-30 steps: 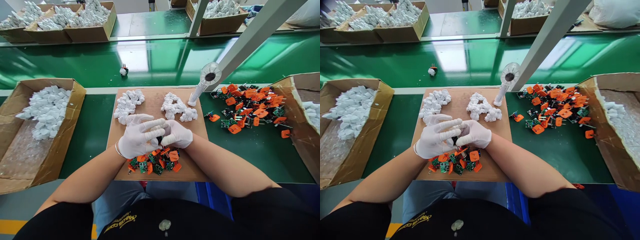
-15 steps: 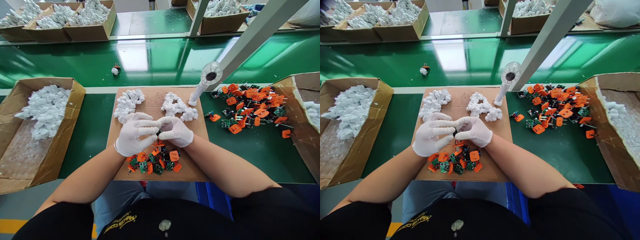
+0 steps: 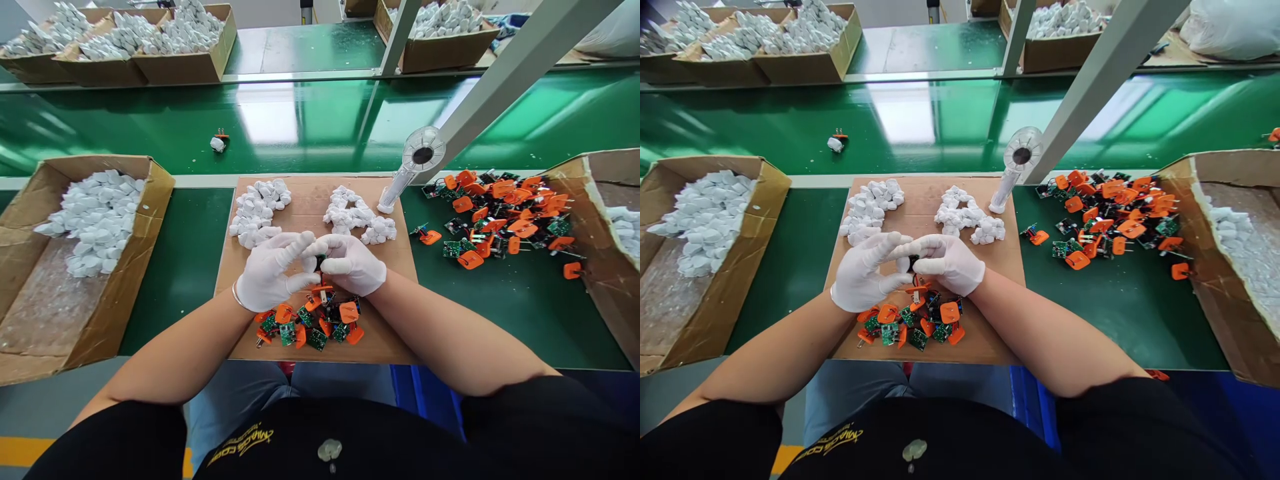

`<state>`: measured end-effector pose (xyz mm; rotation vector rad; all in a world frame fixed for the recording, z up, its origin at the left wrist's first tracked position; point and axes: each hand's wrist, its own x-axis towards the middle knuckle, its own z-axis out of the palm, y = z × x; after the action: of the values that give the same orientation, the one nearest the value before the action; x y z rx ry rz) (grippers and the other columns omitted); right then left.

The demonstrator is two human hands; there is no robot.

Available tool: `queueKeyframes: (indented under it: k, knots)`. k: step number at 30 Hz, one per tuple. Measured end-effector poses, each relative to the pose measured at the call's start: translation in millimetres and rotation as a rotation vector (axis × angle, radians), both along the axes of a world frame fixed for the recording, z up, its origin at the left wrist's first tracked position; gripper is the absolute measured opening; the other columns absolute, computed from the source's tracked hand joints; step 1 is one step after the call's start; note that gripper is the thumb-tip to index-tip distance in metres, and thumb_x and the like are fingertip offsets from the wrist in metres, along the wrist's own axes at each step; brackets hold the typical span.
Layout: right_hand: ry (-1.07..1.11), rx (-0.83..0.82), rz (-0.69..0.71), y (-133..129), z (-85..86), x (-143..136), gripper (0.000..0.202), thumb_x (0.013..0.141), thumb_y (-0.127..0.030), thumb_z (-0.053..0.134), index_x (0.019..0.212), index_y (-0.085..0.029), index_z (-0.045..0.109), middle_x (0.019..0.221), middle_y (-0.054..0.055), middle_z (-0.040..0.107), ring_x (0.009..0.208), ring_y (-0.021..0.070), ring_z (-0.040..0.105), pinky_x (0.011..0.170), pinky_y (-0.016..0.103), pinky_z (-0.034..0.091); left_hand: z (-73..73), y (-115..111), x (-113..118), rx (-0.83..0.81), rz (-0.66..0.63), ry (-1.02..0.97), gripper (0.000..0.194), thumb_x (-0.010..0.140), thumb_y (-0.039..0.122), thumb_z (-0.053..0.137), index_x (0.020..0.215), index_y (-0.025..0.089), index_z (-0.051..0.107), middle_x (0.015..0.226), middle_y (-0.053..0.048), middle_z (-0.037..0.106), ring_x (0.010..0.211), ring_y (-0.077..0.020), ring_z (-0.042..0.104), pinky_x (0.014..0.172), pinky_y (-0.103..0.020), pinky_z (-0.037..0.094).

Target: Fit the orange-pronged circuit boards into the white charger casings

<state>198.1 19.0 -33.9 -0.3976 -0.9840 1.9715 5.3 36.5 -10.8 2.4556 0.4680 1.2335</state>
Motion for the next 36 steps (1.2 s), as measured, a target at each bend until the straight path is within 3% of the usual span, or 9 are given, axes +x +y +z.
queueKeyframes:
  k: [4, 8, 11, 15, 19, 22, 24, 31, 36]
  knots:
    - [-0.011, -0.029, -0.014, -1, -2.1, 0, 0.026, 0.069, -0.025, 0.088, 0.091, -0.016, 0.079, 0.079, 0.001, 0.071, 0.072, 0.0126, 0.064, 0.067, 0.025, 0.052, -0.6, -3, -2, 0.016, 0.04, 0.039, 0.083, 0.092, 0.032, 0.072, 0.16, 0.036, 0.026, 0.09, -0.003, 0.073, 0.093, -0.0221, 0.071, 0.077, -0.038, 0.062]
    - [-0.029, -0.018, 0.036, -1, -0.8, 0, 0.033, 0.073, -0.026, 0.084, 0.104, -0.018, 0.079, 0.081, 0.002, 0.068, 0.074, 0.0131, 0.061, 0.068, 0.026, 0.052, -0.3, -4, -5, 0.027, 0.06, 0.056, 0.088, 0.089, 0.036, 0.075, 0.161, 0.032, 0.026, 0.1, -0.005, 0.075, 0.104, -0.0234, 0.07, 0.087, -0.04, 0.06]
    - [-0.039, -0.033, 0.047, -1, 2.1, 0, 0.035, 0.077, -0.034, 0.081, 0.107, -0.016, 0.077, 0.08, 0.002, 0.065, 0.074, 0.0139, 0.06, 0.071, 0.028, 0.052, 0.6, -5, -5, 0.039, 0.11, 0.065, 0.089, 0.087, 0.031, 0.077, 0.16, 0.029, 0.027, 0.097, -0.004, 0.076, 0.101, -0.0211, 0.069, 0.087, -0.036, 0.058]
    - [-0.076, -0.026, 0.067, -3, 4.5, -2, 0.032, 0.072, -0.036, 0.085, 0.092, -0.015, 0.071, 0.075, -0.001, 0.06, 0.073, 0.014, 0.058, 0.073, 0.029, 0.052, 0.2, -3, -3, 0.122, 0.147, 0.056, 0.083, 0.086, 0.029, 0.079, 0.156, 0.029, 0.034, 0.089, 0.0, 0.075, 0.09, -0.018, 0.068, 0.086, -0.035, 0.055]
    - [-0.185, -0.016, 0.106, -5, 3.5, -1, 0.029, 0.074, -0.032, 0.086, 0.086, -0.014, 0.067, 0.072, -0.002, 0.061, 0.069, 0.012, 0.057, 0.07, 0.027, 0.05, -4.5, 2, -3, 0.161, 0.133, 0.113, 0.065, 0.081, 0.045, 0.081, 0.139, 0.028, 0.055, 0.085, 0.0, 0.072, 0.087, -0.0214, 0.067, 0.084, -0.04, 0.055]
    - [-0.248, -0.001, 0.152, -5, 1.9, 2, 0.028, 0.078, -0.035, 0.083, 0.086, -0.012, 0.069, 0.078, 0.003, 0.068, 0.077, 0.0156, 0.063, 0.077, 0.031, 0.052, -6.2, 6, -7, 0.047, 0.071, 0.168, 0.048, 0.078, 0.058, 0.079, 0.116, 0.029, 0.071, 0.106, -0.005, 0.072, 0.099, -0.0259, 0.065, 0.091, -0.045, 0.055]
    - [-0.282, 0.019, 0.172, -4, 0.9, 4, 0.028, 0.077, -0.034, 0.083, 0.087, -0.012, 0.07, 0.078, 0.003, 0.07, 0.077, 0.0163, 0.064, 0.077, 0.032, 0.052, -5.5, 8, -8, -0.014, 0.037, 0.194, 0.033, 0.079, 0.056, 0.078, 0.099, 0.029, 0.076, 0.119, -0.004, 0.07, 0.11, -0.0284, 0.063, 0.097, -0.048, 0.053]
    - [-0.499, 0.285, 0.216, -5, 4.9, 7, 0.022, 0.078, -0.032, 0.077, 0.085, -0.014, 0.067, 0.078, 0.001, 0.067, 0.077, 0.0167, 0.06, 0.076, 0.032, 0.05, -5.3, 0, -1, -0.037, 0.012, 0.148, 0.02, 0.073, 0.033, 0.083, 0.066, 0.022, 0.068, 0.116, -0.007, 0.072, 0.108, -0.0331, 0.062, 0.091, -0.059, 0.049]
    - [-0.682, 0.333, 0.074, -13, 3.4, -1, 0.03, 0.069, -0.033, 0.084, 0.072, -0.018, 0.058, 0.064, -0.006, 0.055, 0.064, 0.0122, 0.051, 0.065, 0.028, 0.044, -10.7, -8, 7, 0.064, 0.088, 0.156, 0.025, 0.072, 0.025, 0.078, 0.057, 0.02, 0.058, 0.112, -0.005, 0.07, 0.109, -0.0338, 0.058, 0.091, -0.057, 0.047]
